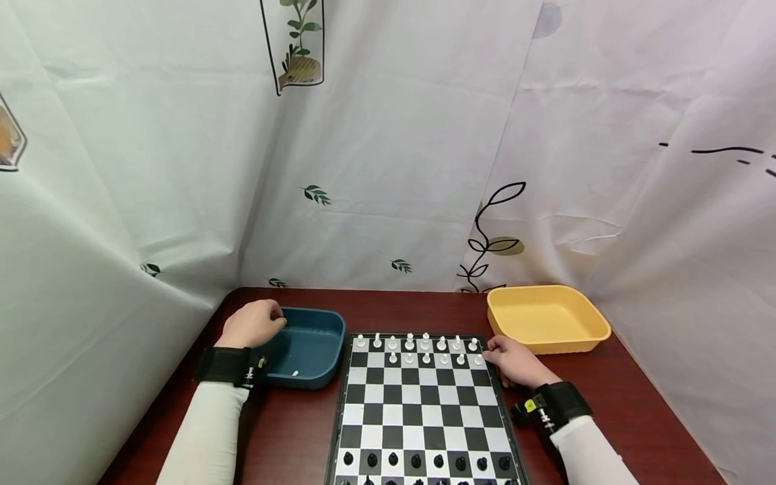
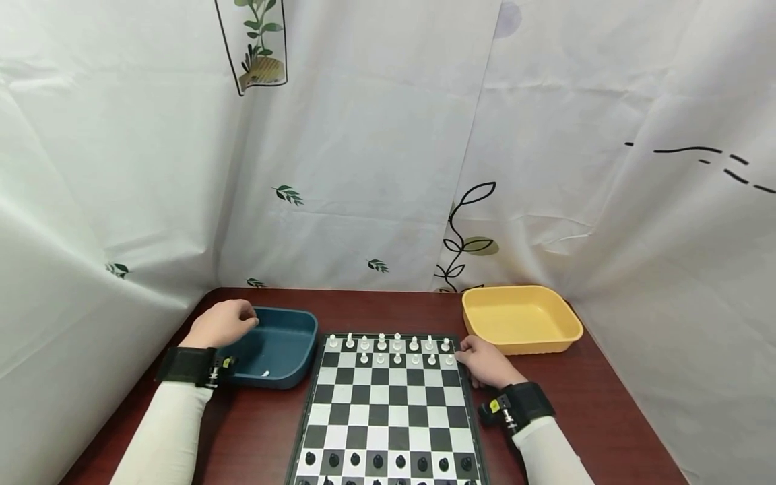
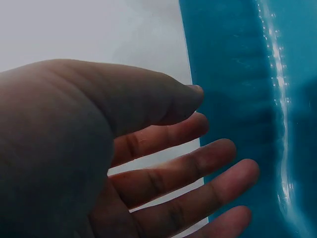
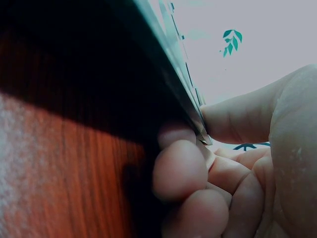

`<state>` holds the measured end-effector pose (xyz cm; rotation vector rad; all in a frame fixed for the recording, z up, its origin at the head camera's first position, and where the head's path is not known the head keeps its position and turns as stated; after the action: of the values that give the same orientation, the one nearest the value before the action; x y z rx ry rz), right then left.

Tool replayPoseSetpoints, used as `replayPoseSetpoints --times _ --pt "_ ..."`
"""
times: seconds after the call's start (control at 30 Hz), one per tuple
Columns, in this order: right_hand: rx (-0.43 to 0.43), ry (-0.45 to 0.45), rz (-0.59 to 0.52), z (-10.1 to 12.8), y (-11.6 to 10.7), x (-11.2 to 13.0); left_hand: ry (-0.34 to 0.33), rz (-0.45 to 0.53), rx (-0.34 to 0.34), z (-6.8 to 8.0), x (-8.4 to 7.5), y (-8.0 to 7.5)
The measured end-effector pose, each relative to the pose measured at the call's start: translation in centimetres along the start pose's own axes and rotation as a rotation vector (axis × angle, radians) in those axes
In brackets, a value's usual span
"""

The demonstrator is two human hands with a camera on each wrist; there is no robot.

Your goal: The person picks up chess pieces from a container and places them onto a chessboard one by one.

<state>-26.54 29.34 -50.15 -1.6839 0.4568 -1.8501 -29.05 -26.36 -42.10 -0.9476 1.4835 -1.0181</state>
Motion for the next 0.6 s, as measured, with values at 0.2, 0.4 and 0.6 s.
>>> replayPoseSetpoints --times 0.2,0.4,0.6 --pt "0.006 0.022 0.006 -0.1 0.0 -0.2 0.0 0.009 -0.034 -0.1 0.3 -0.1" --pt "0.006 0.03 0.007 -0.2 0.0 -0.3 -0.019 -0.009 -0.048 -0.3 0.8 -0.1" --pt "0.01 0.017 0.01 -0.2 -0.1 -0.2 -0.038 -0.043 -0.015 -0.4 1.3 0.1"
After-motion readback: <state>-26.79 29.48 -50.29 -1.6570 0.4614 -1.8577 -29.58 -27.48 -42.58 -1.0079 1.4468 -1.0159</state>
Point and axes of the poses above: each hand's wrist, its own z-axis away from the middle knuckle, its own y-axis out of the palm, x = y × z, the point moved 2 cm from there along -z, towards the middle knuckle, and after that the axes turned 1 degree about -z, right-handed, at the moved point
